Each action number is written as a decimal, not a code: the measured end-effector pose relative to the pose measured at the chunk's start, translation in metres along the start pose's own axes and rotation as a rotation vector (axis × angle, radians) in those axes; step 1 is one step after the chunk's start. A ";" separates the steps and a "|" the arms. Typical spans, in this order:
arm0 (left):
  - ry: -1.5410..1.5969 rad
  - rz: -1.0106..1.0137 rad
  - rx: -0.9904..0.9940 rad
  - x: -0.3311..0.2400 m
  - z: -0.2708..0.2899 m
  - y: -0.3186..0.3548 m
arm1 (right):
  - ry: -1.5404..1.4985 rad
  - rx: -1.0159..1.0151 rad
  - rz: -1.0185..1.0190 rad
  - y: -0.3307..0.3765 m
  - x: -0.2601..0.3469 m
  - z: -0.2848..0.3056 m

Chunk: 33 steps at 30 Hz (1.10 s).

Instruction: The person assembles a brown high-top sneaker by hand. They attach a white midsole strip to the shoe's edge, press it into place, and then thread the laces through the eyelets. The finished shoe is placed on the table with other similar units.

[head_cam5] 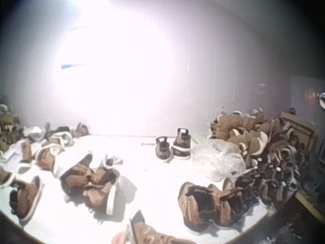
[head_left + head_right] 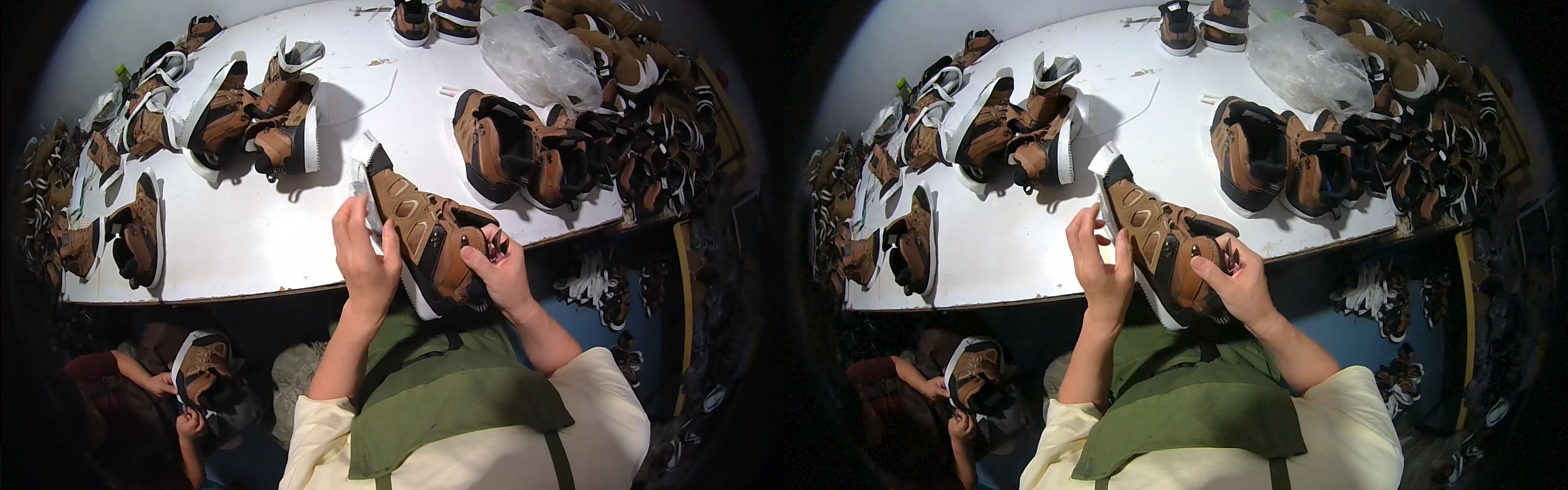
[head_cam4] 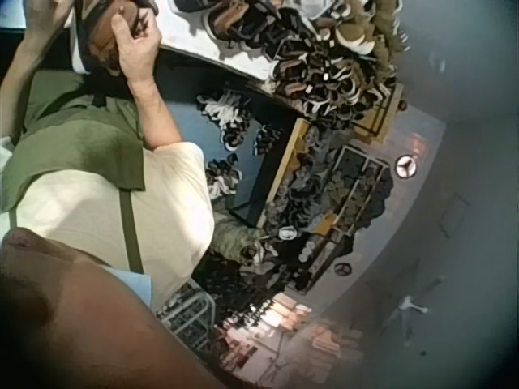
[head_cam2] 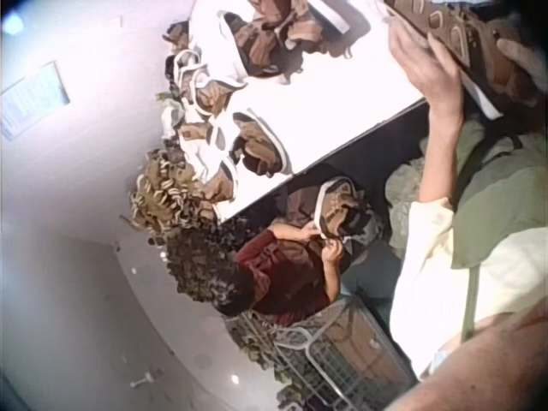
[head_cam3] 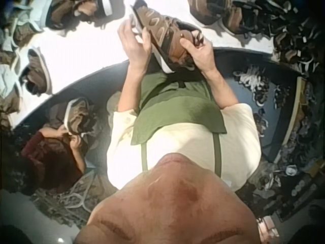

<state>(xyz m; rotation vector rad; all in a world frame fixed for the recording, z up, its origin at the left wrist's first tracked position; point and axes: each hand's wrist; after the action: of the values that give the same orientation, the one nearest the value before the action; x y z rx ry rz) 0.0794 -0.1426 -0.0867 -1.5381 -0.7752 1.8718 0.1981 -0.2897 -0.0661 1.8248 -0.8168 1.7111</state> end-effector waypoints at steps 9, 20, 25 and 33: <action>0.185 -0.070 0.368 -0.004 0.024 -0.022 | 0.274 0.065 0.177 0.017 0.007 -0.016; 0.167 -0.245 0.350 0.007 0.027 -0.023 | 0.334 0.123 0.216 0.017 0.003 -0.016; 0.240 -0.141 0.350 0.012 0.026 -0.014 | 0.330 0.110 0.170 0.017 0.007 -0.012; 0.309 0.045 0.325 0.004 0.027 -0.011 | 0.307 0.117 0.154 0.016 0.009 -0.014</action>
<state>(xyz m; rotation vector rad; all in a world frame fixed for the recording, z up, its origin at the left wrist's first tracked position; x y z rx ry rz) 0.0532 -0.1338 -0.0765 -1.5869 -0.2835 1.6387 0.1773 -0.2916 -0.0565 1.5480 -0.7569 2.1120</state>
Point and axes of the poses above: each hand's wrist, its own y-axis away from the middle knuckle, its own z-axis out of the back of the hand, x = y × z, and after that the axes turned 8 degrees about -x, right-handed
